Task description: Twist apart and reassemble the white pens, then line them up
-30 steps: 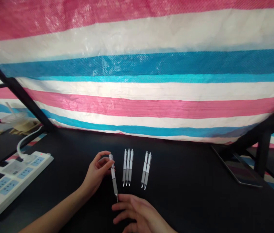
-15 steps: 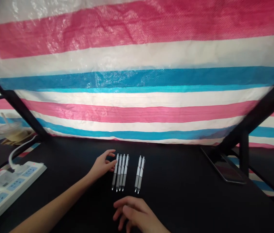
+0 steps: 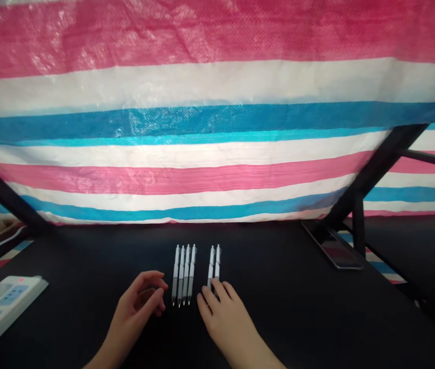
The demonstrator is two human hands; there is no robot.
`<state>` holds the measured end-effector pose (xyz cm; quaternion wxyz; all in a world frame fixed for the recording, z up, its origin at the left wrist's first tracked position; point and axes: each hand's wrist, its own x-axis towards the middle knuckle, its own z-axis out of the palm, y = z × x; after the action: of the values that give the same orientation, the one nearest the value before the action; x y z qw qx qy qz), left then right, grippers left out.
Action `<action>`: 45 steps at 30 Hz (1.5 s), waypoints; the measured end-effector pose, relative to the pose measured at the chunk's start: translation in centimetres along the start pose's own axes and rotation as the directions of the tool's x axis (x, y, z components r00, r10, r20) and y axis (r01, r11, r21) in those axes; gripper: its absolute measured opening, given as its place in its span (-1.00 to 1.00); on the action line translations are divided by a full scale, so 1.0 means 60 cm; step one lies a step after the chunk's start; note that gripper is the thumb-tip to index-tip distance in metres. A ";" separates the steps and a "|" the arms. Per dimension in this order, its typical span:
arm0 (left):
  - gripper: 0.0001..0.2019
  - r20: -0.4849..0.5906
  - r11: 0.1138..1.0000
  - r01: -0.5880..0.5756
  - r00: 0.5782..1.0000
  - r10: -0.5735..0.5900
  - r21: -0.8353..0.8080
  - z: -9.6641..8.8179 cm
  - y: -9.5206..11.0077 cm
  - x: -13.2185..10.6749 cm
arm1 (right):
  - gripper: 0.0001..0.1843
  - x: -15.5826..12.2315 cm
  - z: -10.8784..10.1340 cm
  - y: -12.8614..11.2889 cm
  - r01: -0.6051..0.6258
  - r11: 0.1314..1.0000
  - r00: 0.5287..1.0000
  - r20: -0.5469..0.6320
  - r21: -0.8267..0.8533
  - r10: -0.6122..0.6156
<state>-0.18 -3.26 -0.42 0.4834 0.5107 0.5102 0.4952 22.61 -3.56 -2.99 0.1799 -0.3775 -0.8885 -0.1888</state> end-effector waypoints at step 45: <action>-0.75 -0.010 0.949 0.178 0.982 -0.188 -0.261 -0.006 0.008 -0.014 | -0.47 0.023 -0.049 -0.055 -0.788 -0.325 0.544 0.838 0.524 0.032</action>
<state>-0.48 -4.13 0.06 0.5807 0.3850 0.4948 0.5194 19.78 -6.26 -0.45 0.1999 -0.4697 -0.4914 0.7057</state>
